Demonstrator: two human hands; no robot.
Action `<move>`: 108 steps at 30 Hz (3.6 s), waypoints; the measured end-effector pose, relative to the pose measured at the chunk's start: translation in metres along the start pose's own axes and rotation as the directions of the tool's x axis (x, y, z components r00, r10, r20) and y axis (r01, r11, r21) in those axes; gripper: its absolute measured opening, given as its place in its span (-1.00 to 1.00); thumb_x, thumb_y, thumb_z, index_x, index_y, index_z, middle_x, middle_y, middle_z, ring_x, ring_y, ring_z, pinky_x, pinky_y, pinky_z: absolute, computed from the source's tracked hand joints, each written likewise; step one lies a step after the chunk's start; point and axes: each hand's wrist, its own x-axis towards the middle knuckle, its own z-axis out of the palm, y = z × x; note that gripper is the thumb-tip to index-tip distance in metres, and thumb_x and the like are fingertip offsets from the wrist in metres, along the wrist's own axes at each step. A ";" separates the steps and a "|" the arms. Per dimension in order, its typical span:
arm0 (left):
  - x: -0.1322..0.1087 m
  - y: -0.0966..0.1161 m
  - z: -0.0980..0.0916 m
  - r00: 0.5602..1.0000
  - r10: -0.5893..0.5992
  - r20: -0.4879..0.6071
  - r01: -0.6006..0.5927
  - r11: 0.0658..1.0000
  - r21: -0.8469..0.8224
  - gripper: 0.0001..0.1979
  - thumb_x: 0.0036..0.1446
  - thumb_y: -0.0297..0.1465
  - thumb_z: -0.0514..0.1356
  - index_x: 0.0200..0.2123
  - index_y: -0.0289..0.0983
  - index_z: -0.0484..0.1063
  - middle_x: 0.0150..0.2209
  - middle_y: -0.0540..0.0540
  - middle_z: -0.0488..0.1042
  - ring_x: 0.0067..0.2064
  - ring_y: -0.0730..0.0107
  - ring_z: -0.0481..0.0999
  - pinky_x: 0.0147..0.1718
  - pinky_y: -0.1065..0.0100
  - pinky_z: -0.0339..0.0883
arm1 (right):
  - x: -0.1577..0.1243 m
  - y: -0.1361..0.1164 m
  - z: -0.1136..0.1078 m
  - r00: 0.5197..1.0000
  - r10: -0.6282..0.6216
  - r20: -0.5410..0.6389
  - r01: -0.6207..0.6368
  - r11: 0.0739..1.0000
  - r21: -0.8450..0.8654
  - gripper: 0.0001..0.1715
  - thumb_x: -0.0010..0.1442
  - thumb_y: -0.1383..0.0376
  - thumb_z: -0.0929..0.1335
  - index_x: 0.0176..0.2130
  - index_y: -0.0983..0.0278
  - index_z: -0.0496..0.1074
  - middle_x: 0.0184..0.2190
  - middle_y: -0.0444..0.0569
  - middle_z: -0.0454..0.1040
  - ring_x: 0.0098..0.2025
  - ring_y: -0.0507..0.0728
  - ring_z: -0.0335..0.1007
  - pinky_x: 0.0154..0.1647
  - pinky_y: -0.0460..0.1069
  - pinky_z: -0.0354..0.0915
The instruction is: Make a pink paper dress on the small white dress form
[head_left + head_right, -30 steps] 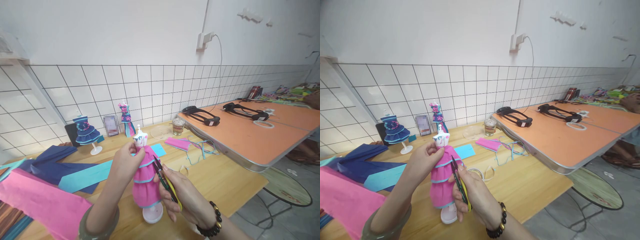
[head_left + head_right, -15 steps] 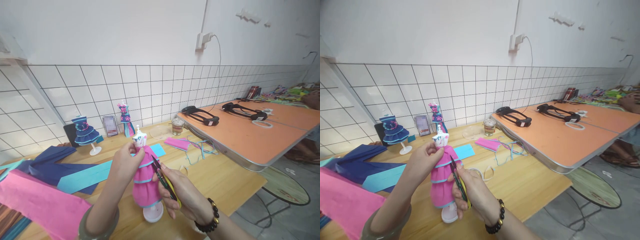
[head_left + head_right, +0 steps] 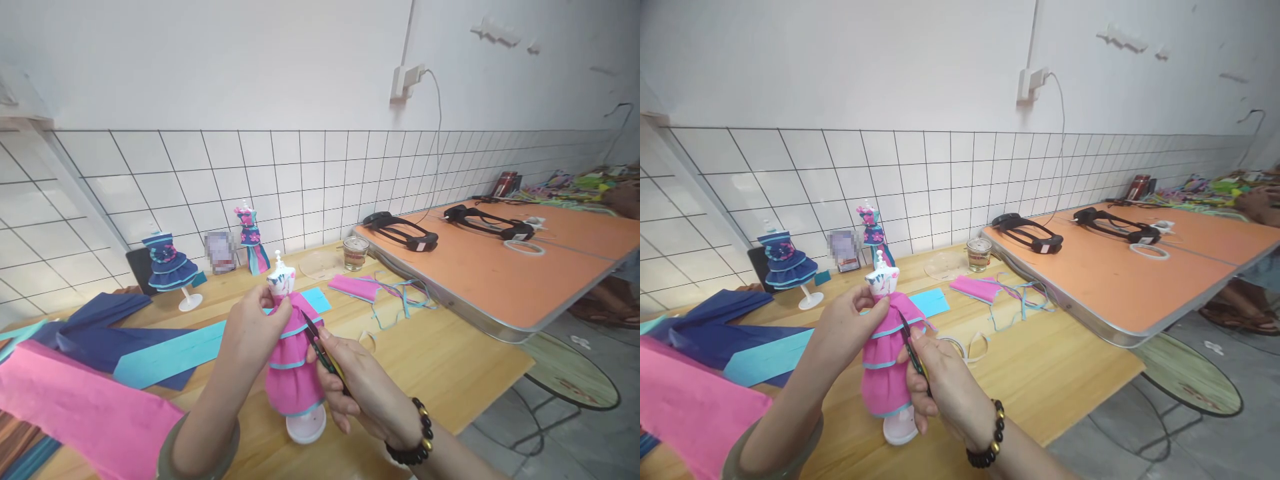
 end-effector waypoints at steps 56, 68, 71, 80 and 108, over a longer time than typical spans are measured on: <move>-0.013 0.020 0.001 0.997 -0.007 0.073 0.013 0.996 -0.092 -0.82 0.05 -0.25 0.14 -0.33 -0.21 0.42 -0.27 -0.01 0.58 -0.17 0.21 0.54 -0.24 0.31 0.27 | 0.000 -0.004 -0.002 0.997 -0.071 0.018 0.069 0.994 0.084 -0.49 0.14 -0.10 0.27 -0.39 0.31 0.32 -0.75 -0.35 0.09 -0.84 -0.18 -0.15 -0.86 -0.23 0.15; -0.012 0.018 -0.001 0.998 -0.012 0.061 0.020 0.993 -0.117 -0.79 0.05 -0.25 0.14 -0.27 -0.22 0.43 -0.22 -0.05 0.58 -0.14 0.20 0.54 -0.20 0.31 0.30 | -0.001 -0.002 -0.002 0.998 -0.061 0.020 0.059 0.995 0.080 -0.51 0.17 -0.08 0.24 -0.39 0.30 0.31 -0.75 -0.34 0.09 -0.84 -0.17 -0.16 -0.86 -0.23 0.14; -0.008 0.013 -0.005 0.998 -0.025 0.057 0.032 0.992 -0.122 -0.75 0.04 -0.24 0.14 -0.24 -0.23 0.43 -0.19 -0.08 0.58 -0.12 0.15 0.54 -0.19 0.29 0.32 | -0.005 -0.002 -0.005 0.999 -0.045 0.024 0.044 0.997 0.057 -0.51 0.18 -0.08 0.23 -0.37 0.30 0.31 -0.74 -0.34 0.08 -0.84 -0.18 -0.17 -0.86 -0.23 0.15; 0.007 -0.004 -0.025 0.976 -0.033 0.216 0.114 0.920 -0.375 -0.57 -0.05 -0.21 0.25 -0.11 -0.29 0.44 -0.24 -0.13 0.59 -0.09 0.06 0.51 -0.22 0.27 0.40 | -0.023 -0.010 -0.023 0.987 -0.048 0.153 0.057 0.997 -0.050 -0.52 0.21 -0.06 0.22 -0.31 0.31 0.34 -0.67 -0.30 0.12 -0.80 -0.17 -0.15 -0.79 -0.21 0.13; 0.000 0.001 -0.002 0.793 0.327 0.514 -0.338 0.938 -0.075 -0.70 0.21 -0.24 -0.04 -0.20 -0.20 0.44 -0.27 -0.04 0.51 -0.25 0.28 0.46 -0.26 0.35 0.30 | -0.019 -0.023 -0.077 0.964 -0.265 -0.017 0.176 0.686 -0.706 -0.65 0.00 0.14 0.45 -0.36 0.27 0.28 -0.57 -0.27 0.12 -0.53 -0.05 -0.02 -0.49 -0.11 0.00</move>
